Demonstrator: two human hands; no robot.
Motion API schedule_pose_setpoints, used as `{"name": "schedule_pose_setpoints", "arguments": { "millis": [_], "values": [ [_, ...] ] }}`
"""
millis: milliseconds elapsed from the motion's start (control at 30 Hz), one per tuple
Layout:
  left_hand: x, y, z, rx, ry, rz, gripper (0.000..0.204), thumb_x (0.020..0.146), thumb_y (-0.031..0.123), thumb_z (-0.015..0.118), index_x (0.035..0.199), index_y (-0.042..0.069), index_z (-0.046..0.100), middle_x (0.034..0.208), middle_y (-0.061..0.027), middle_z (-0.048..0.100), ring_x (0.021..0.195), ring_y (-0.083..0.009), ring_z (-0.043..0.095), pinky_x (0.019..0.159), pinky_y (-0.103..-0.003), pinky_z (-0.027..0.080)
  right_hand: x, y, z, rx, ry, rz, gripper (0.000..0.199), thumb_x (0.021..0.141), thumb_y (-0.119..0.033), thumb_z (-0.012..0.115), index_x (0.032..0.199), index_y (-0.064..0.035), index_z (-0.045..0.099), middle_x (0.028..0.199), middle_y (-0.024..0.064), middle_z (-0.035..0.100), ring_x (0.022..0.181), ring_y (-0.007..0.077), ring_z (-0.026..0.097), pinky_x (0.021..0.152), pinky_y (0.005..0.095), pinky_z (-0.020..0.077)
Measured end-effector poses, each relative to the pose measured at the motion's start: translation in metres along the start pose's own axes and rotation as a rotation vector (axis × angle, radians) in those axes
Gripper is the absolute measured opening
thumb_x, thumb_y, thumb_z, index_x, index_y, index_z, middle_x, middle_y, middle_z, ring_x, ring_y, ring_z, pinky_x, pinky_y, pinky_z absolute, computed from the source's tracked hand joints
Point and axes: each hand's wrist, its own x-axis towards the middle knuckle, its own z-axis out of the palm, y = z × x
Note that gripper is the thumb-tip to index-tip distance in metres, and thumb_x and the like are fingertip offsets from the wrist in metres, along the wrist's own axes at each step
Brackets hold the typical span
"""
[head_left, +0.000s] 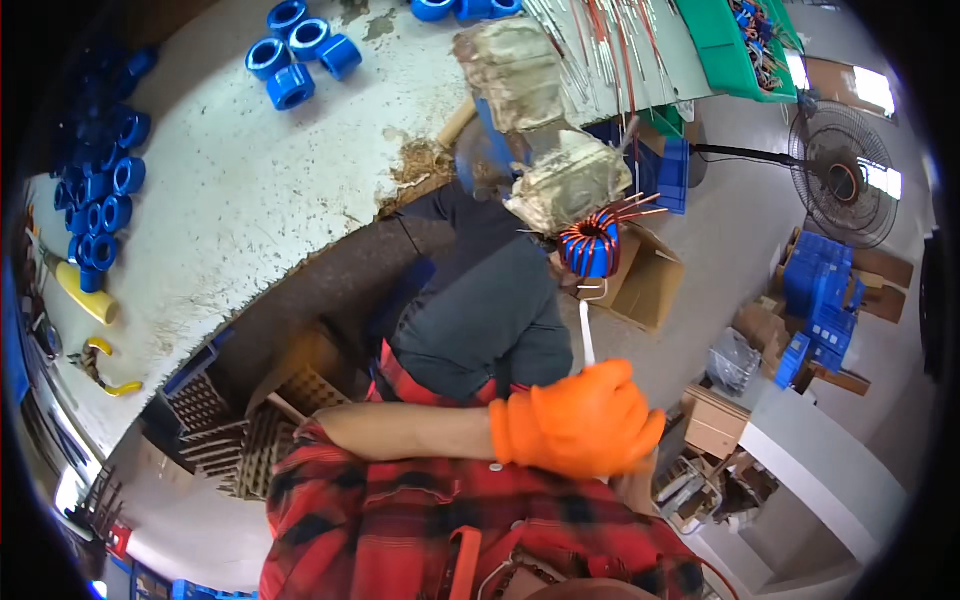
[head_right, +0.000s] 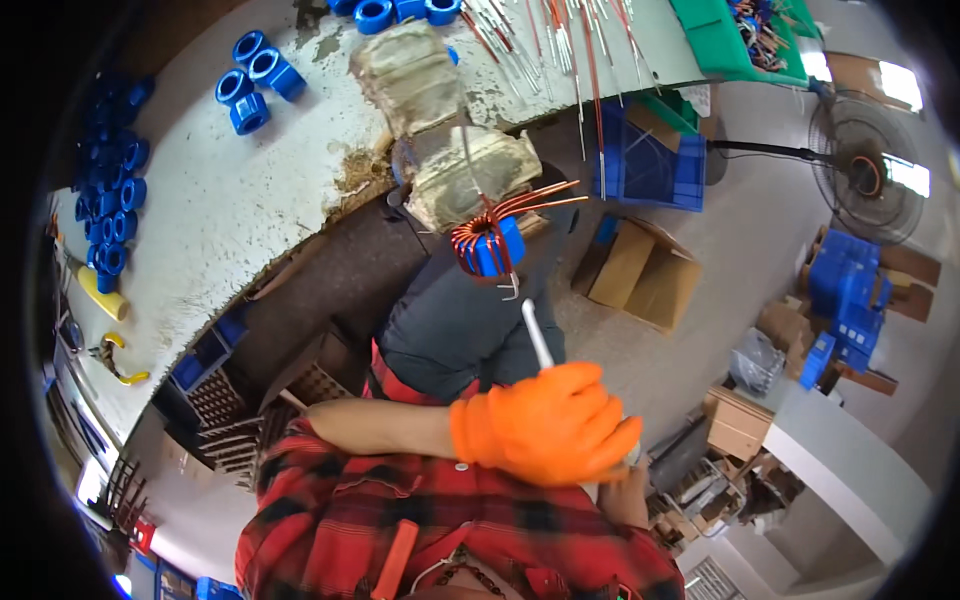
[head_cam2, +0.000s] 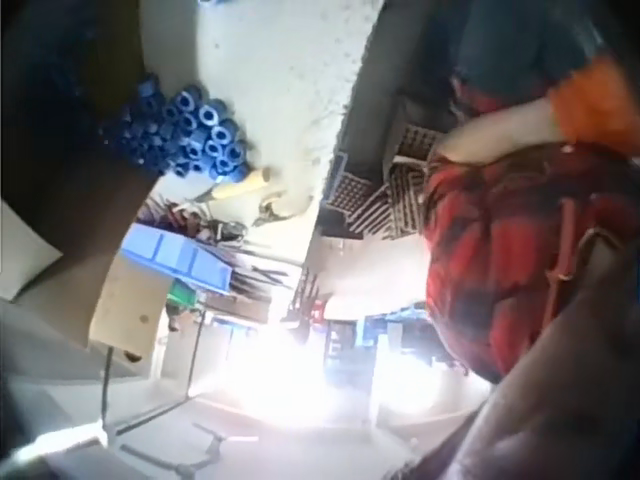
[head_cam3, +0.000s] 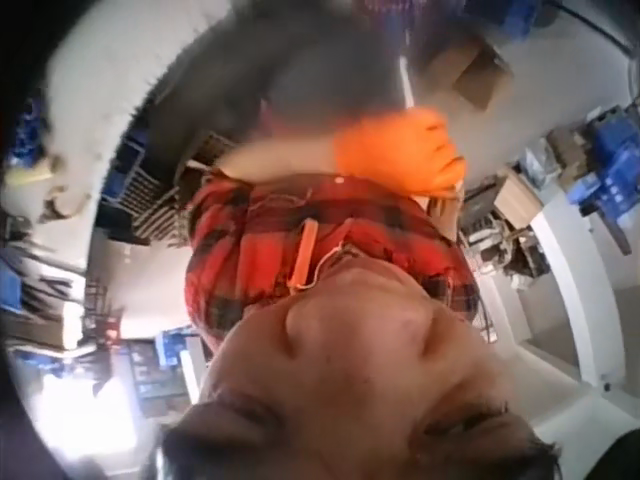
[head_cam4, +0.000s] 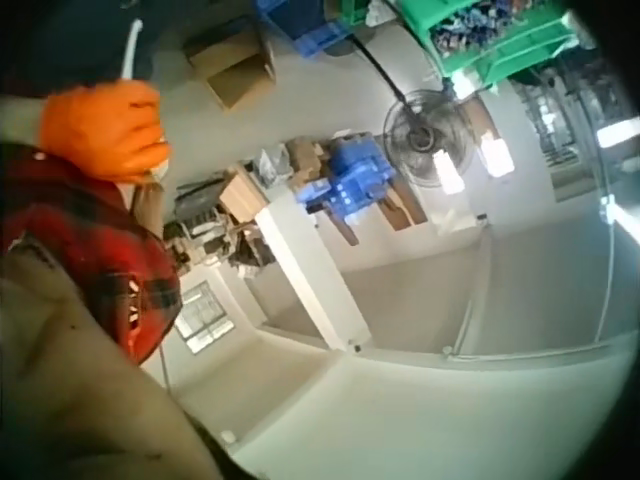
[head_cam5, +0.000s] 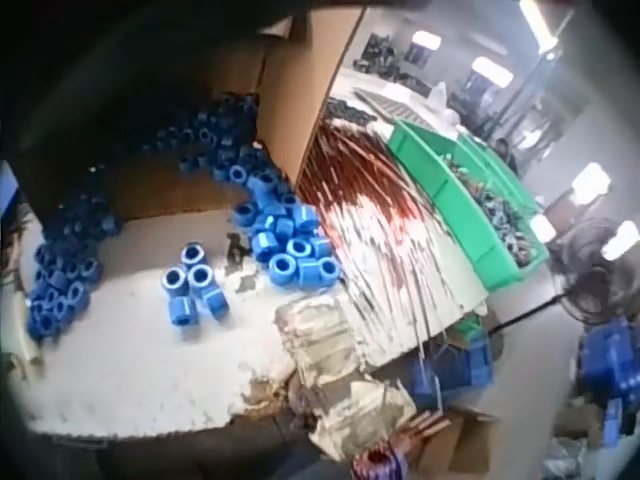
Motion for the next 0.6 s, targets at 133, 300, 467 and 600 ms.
{"name": "schedule_pose_setpoints", "arguments": {
  "millis": [133, 300, 467, 600],
  "values": [
    [0.011, -0.035, -0.004, -0.004, 0.084, 0.116, 0.016, 0.090, 0.019, 0.075, 0.097, 0.006, 0.069, 0.082, -0.0069, 0.061, 0.064, -0.0216, 0.041, 0.063, -0.033, 0.038, -0.005, 0.026, 0.000, 0.180, -0.013, 0.038, 0.019, 0.105, -0.024, 0.068, 0.095, -0.0085, 0.073, 0.082, 0.0021, 0.072, 0.080, 0.0204, 0.069, 0.070, 0.0354, 0.0486],
    [0.078, -0.090, -0.138, 0.531, 0.005, 0.175, 0.063, 0.112, 0.058, 0.055, 0.127, 0.001, 0.076, 0.122, -0.0151, 0.080, 0.118, -0.0381, 0.073, 0.114, -0.057, 0.052, 0.022, -0.095, 0.051, -0.236, -0.536, 0.185, 0.026, 0.108, -0.029, 0.068, 0.097, -0.0064, 0.072, 0.069, 0.0004, 0.065, 0.062, 0.0139, 0.058, 0.059, 0.0310, 0.0440],
    [0.068, -0.092, -0.133, 0.405, 0.033, 0.062, 0.056, 0.089, 0.040, 0.074, 0.136, 0.011, 0.078, 0.133, -0.0084, 0.081, 0.128, -0.0365, 0.070, 0.117, -0.055, 0.048, 0.021, -0.109, 0.067, -0.042, -0.595, 0.046, 0.027, 0.110, -0.030, 0.067, 0.098, -0.0071, 0.073, 0.066, 0.0010, 0.063, 0.053, 0.0111, 0.049, 0.052, 0.0275, 0.0383],
    [0.072, -0.070, -0.112, 0.695, 0.003, 0.108, 0.049, 0.091, 0.042, 0.073, 0.128, 0.010, 0.080, 0.130, -0.0073, 0.081, 0.126, -0.0363, 0.071, 0.116, -0.054, 0.048, 0.037, -0.089, 0.051, 0.185, -0.822, 0.243, 0.030, 0.111, -0.033, 0.065, 0.099, -0.0071, 0.072, 0.068, 0.0014, 0.062, 0.053, 0.0102, 0.048, 0.052, 0.0274, 0.0379]
  ]
}}
